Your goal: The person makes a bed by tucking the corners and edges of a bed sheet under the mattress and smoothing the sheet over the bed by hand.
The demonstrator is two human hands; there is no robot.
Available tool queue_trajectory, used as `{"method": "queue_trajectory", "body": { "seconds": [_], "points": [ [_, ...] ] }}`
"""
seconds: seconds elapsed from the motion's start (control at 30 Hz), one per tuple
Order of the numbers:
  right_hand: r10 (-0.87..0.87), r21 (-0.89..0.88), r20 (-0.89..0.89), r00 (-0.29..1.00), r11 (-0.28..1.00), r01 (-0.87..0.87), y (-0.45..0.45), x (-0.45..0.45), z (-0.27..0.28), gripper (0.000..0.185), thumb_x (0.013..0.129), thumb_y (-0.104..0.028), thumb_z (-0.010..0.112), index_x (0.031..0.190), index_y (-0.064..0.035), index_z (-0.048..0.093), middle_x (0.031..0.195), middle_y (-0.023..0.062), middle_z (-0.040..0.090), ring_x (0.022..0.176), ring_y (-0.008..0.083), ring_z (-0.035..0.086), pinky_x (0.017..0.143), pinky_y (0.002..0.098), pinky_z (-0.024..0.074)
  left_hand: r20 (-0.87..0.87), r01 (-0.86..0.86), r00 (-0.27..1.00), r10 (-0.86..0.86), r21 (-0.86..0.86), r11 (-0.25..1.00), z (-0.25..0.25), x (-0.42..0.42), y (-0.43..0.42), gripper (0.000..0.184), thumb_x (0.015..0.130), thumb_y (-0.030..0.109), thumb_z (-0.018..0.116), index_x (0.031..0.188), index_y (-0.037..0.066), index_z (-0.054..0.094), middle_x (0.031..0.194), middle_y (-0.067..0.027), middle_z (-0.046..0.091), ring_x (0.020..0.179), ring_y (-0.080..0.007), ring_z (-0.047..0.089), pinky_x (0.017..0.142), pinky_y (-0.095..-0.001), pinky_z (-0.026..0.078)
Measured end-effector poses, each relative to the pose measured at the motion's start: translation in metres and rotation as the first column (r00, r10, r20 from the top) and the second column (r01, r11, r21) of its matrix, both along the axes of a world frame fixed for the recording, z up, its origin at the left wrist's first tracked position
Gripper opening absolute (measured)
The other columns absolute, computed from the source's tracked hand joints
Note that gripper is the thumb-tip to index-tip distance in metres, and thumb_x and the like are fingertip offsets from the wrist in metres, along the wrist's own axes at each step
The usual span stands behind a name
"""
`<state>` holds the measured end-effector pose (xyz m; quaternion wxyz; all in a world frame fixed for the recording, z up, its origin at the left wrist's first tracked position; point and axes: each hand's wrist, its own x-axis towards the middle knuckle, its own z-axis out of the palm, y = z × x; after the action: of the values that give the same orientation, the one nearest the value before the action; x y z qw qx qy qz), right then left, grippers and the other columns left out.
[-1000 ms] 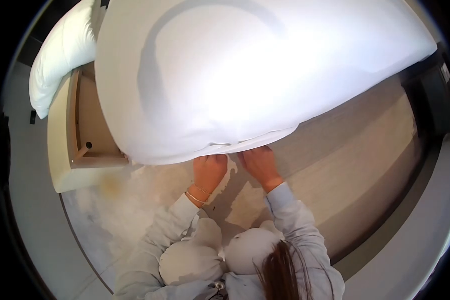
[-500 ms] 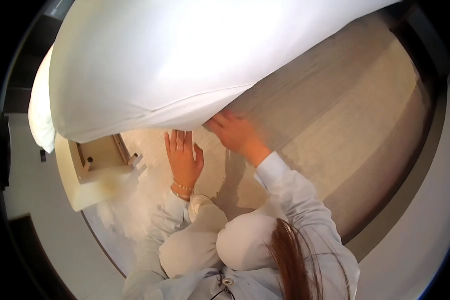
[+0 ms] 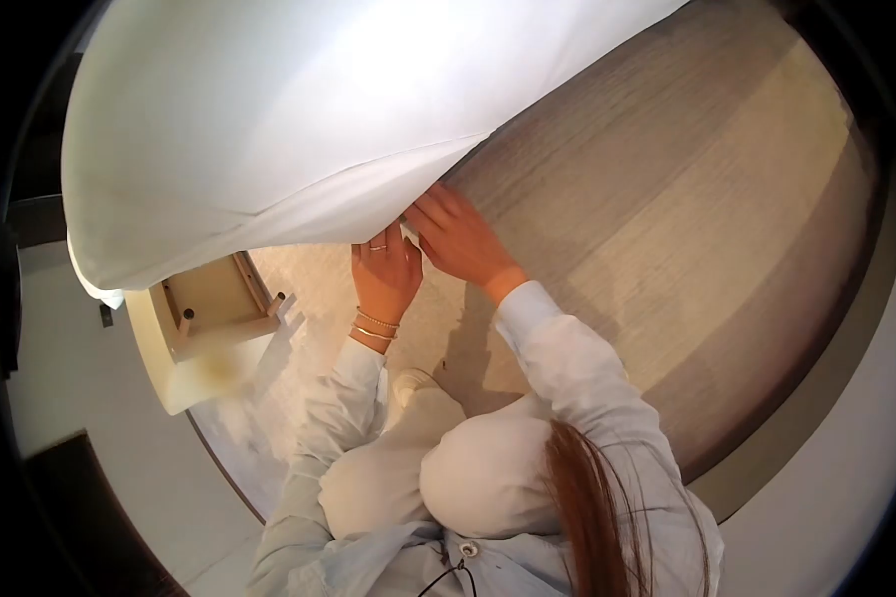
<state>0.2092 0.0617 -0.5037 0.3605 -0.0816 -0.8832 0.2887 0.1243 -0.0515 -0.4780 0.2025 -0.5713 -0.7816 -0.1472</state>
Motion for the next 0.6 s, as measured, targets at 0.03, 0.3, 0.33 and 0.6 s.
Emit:
{"method": "queue_trajectory", "body": {
  "seconds": [0.03, 0.3, 0.33, 0.6],
  "points": [
    [0.007, -0.003, 0.005, 1.000, 1.000, -0.007, -0.001, -0.001, 0.002, 0.045, 0.069, -0.002, 0.055, 0.113, -0.0049, 0.051, 0.120, 0.0086, 0.048, 0.113, 0.0310, 0.042, 0.090, 0.0432, 0.0400, 0.005, -0.007, 1.000, 0.007, -0.003, 1.000, -0.001, -0.001, 0.000, 0.038, 0.071, 0.002, 0.054, 0.109, -0.003, 0.055, 0.106, -0.0154, 0.054, 0.098, -0.0330, 0.051, 0.084, -0.0422, 0.041],
    [-0.175, -0.002, 0.406, 0.897, 0.981, 0.192, 0.002, -0.026, 0.020, 0.004, 0.068, -0.010, 0.058, 0.071, -0.0097, 0.059, 0.078, 0.0061, 0.062, 0.066, 0.0243, 0.060, 0.056, 0.0364, 0.0476, 0.029, -0.067, 0.997, 0.069, -0.060, 0.996, -0.012, -0.016, 0.019, 0.028, 0.073, 0.011, 0.058, 0.099, 0.001, 0.057, 0.096, -0.0133, 0.058, 0.087, -0.0309, 0.056, 0.073, -0.0395, 0.045],
    [-0.189, 0.031, 0.280, 0.941, 0.982, 0.188, 0.005, -0.024, 0.018, 0.002, 0.066, -0.010, 0.059, 0.065, -0.0089, 0.058, 0.066, 0.0084, 0.060, 0.062, 0.0249, 0.061, 0.045, 0.0347, 0.0457, 0.036, -0.071, 0.997, 0.073, -0.066, 0.995, -0.012, -0.012, 0.018, 0.028, 0.073, 0.011, 0.058, 0.099, 0.001, 0.057, 0.096, -0.0133, 0.058, 0.087, -0.0309, 0.056, 0.073, -0.0395, 0.045],
    [-0.104, -0.075, 0.339, 0.935, 0.988, 0.138, 0.002, 0.016, 0.017, 0.045, 0.073, -0.003, 0.055, 0.117, -0.0127, 0.050, 0.132, 0.0136, 0.039, 0.087, 0.0317, 0.059, 0.064, 0.0404, 0.0500, 0.146, 0.206, 0.968, -0.204, -0.001, 0.979, 0.005, -0.025, -0.014, 0.036, 0.069, 0.004, 0.057, 0.104, 0.006, 0.059, 0.105, -0.0120, 0.058, 0.099, -0.0323, 0.054, 0.080, -0.0431, 0.045]
  ]
}}
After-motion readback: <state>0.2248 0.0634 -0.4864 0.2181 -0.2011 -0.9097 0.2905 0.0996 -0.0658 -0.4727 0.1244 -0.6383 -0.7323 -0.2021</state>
